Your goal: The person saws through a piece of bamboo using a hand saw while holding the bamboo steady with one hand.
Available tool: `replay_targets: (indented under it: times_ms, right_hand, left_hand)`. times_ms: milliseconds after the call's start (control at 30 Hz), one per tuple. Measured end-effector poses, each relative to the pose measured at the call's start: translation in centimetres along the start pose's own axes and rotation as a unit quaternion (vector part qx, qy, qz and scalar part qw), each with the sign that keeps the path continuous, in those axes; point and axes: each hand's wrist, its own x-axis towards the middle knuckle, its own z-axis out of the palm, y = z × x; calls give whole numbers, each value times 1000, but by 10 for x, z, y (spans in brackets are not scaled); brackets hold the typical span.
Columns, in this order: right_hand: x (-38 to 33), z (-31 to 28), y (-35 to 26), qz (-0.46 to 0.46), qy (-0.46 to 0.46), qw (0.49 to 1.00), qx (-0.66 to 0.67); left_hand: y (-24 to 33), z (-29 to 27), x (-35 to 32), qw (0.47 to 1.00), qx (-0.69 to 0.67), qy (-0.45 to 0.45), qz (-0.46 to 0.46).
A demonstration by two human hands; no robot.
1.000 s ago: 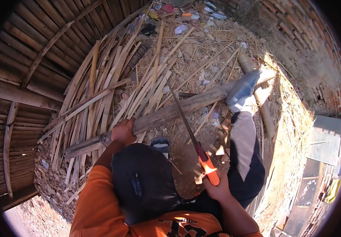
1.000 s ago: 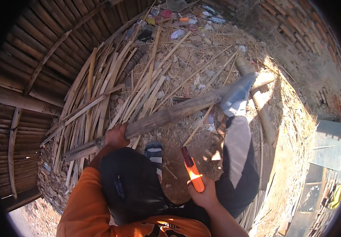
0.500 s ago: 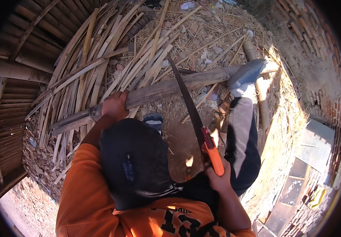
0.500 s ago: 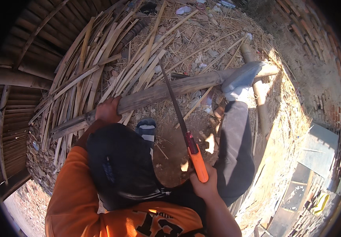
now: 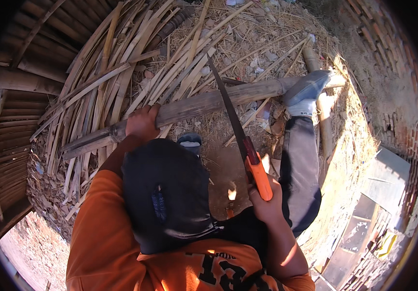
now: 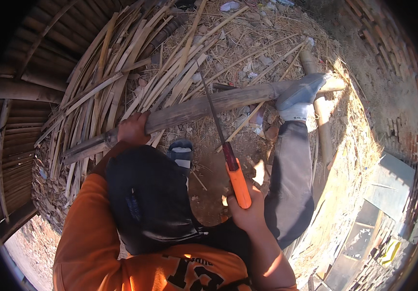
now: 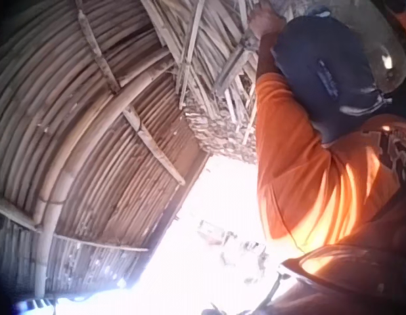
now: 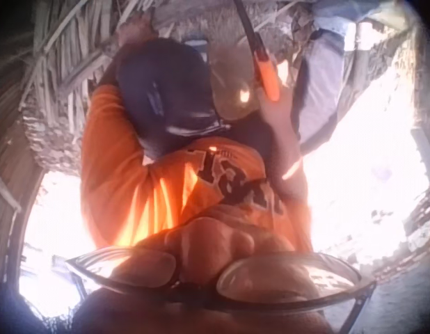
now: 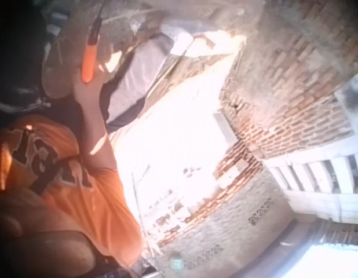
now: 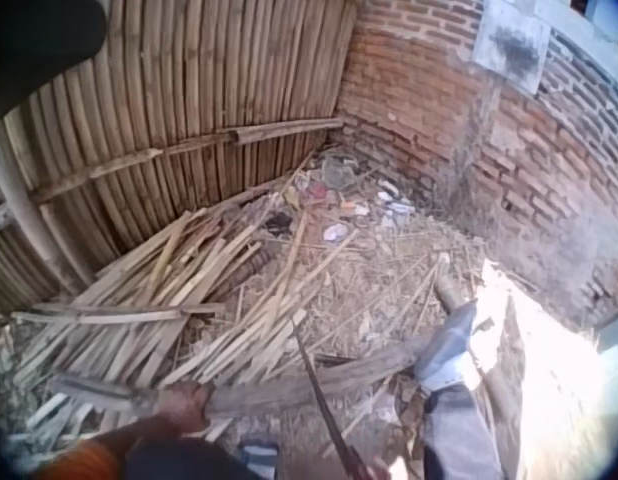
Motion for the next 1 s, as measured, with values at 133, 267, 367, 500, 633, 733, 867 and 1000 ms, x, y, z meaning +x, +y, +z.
replay_targets:
  times_ms: [133,267,367,500,633,733,867,1000]
  right_hand:
    - [84,28,-17,-13,20,1000,1]
    - [95,21,-8,23,18,998,63]
    - [31,5,0,61,0,997,50]
    - [-26,-3,-13,10,12,1000,-1]
    - [42,31,-9,4,24,1000,-3]
    - [73,33,-5,-19,30,999,-12]
    - [22,-3,-7,103,0,992,71]
    - [-41,-12,-1,6,-4,999,37]
  left_hand:
    - [-1,11,2,1000,-7,14,9]
    - [-2,6,4,1000,-15,4,14]
    - [-9,3,3,999,-25,-13,17]
    - [-3,8,1,1000,-8,4,2]
    - [1,13,1,1000,-5,9,-3]
    - [-3,9,7,1000,-17,-10,10]
    - [-9,5,4,999,-23,-29,8]
    - [0,8,-2,1000,5,13,1]
